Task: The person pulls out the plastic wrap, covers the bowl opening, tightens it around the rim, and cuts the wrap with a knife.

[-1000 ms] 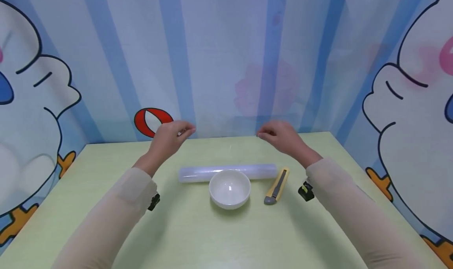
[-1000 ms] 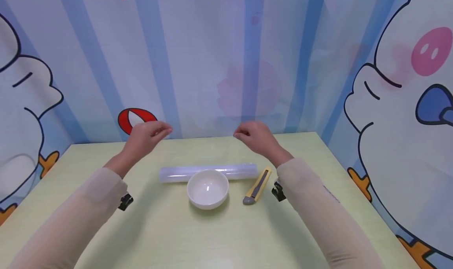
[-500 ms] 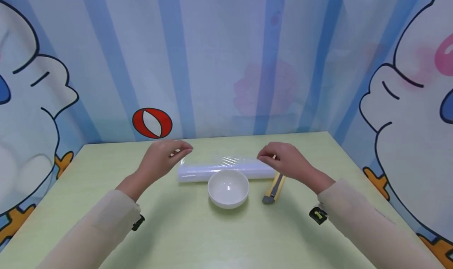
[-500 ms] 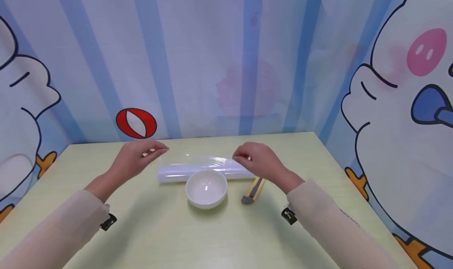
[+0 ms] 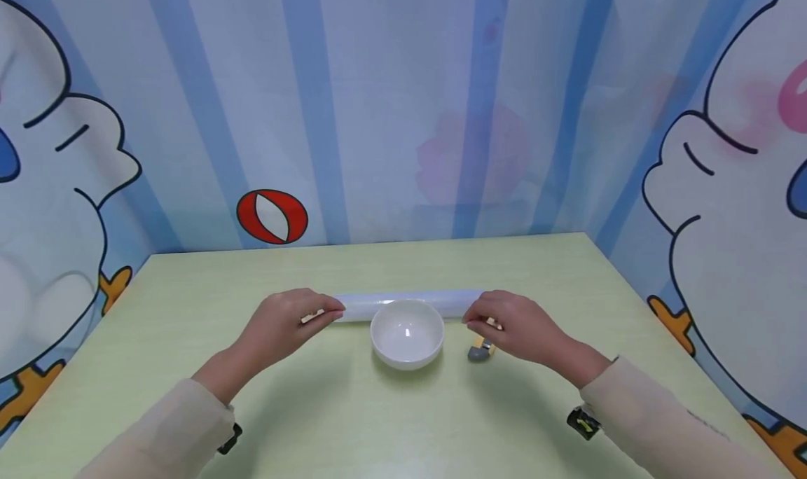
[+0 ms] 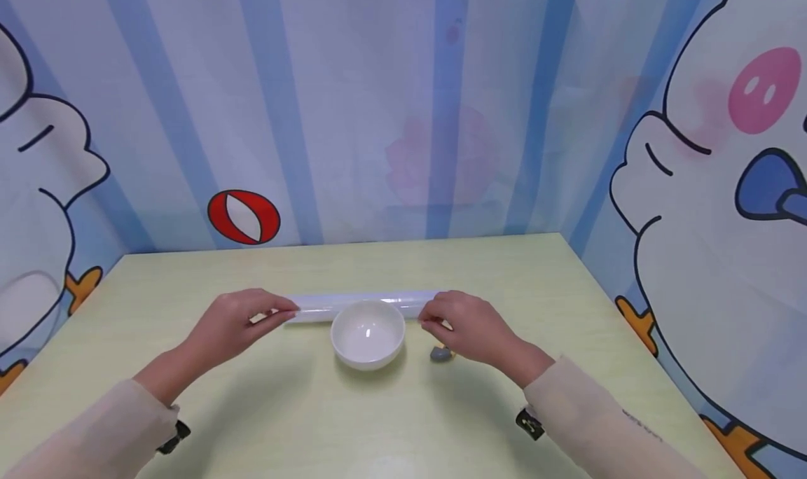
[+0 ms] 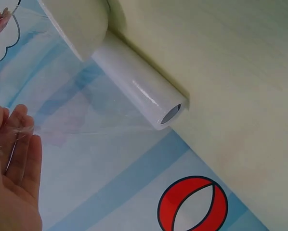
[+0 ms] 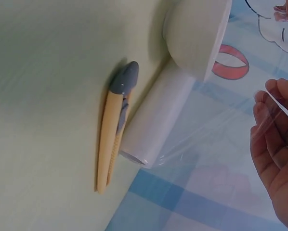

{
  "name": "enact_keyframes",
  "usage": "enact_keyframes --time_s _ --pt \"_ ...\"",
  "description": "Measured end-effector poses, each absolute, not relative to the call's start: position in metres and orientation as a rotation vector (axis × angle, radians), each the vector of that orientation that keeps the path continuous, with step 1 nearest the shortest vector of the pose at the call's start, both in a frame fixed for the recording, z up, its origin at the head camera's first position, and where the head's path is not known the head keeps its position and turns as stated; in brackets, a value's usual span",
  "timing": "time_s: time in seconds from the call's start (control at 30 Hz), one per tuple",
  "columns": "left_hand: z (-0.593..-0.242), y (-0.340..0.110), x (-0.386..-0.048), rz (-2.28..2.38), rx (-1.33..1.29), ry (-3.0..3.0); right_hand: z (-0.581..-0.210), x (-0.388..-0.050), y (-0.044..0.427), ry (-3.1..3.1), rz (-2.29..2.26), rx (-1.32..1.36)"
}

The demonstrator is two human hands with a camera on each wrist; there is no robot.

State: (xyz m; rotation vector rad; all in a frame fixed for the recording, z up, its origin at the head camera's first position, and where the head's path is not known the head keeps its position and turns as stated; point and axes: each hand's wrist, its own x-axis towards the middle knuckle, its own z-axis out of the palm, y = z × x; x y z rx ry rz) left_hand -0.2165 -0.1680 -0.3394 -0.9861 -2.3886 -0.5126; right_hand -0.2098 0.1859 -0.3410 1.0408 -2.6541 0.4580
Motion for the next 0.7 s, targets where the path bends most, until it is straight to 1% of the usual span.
enact_keyframes --time_s 0.33,0.7 --pt "-0.369 -0.173 -0.200 -0.409 -1.095 -2.396 -0.367 -0.197 0.185 -2.452 0.238 1.195" --pt "-0.391 -0.172 -0.195 -0.215 -1.278 -2.522 -0.392 -0.196 0.179 -2.471 0.109 1.209"
